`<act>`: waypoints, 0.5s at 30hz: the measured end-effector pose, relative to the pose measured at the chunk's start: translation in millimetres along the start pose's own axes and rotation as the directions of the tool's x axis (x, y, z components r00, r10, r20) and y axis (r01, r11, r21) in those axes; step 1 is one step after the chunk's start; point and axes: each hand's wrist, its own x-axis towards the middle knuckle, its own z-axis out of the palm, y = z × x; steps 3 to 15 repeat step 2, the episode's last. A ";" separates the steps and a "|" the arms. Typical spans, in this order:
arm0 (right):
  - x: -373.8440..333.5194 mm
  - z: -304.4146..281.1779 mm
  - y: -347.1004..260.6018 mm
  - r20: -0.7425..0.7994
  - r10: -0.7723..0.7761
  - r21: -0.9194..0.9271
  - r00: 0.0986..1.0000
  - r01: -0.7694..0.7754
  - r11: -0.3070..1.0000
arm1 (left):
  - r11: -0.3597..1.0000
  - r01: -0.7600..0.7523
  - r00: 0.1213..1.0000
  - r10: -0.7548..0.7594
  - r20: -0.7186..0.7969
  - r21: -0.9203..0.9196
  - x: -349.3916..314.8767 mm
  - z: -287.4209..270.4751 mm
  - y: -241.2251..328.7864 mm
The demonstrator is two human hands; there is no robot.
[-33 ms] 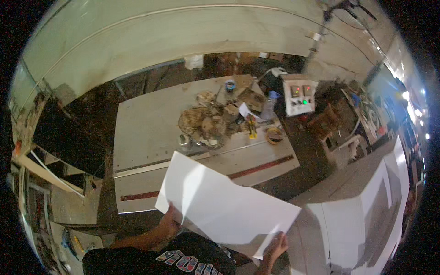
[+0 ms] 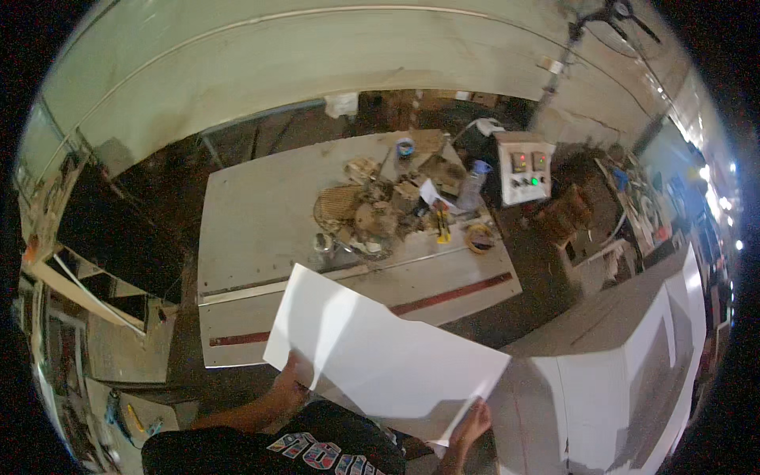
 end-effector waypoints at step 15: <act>1.5 38.3 28.1 0.289 0.040 -0.041 0.956 -0.029 0.999 | 0.983 0.014 0.999 -0.021 0.036 0.181 19.4 -68.1 6.9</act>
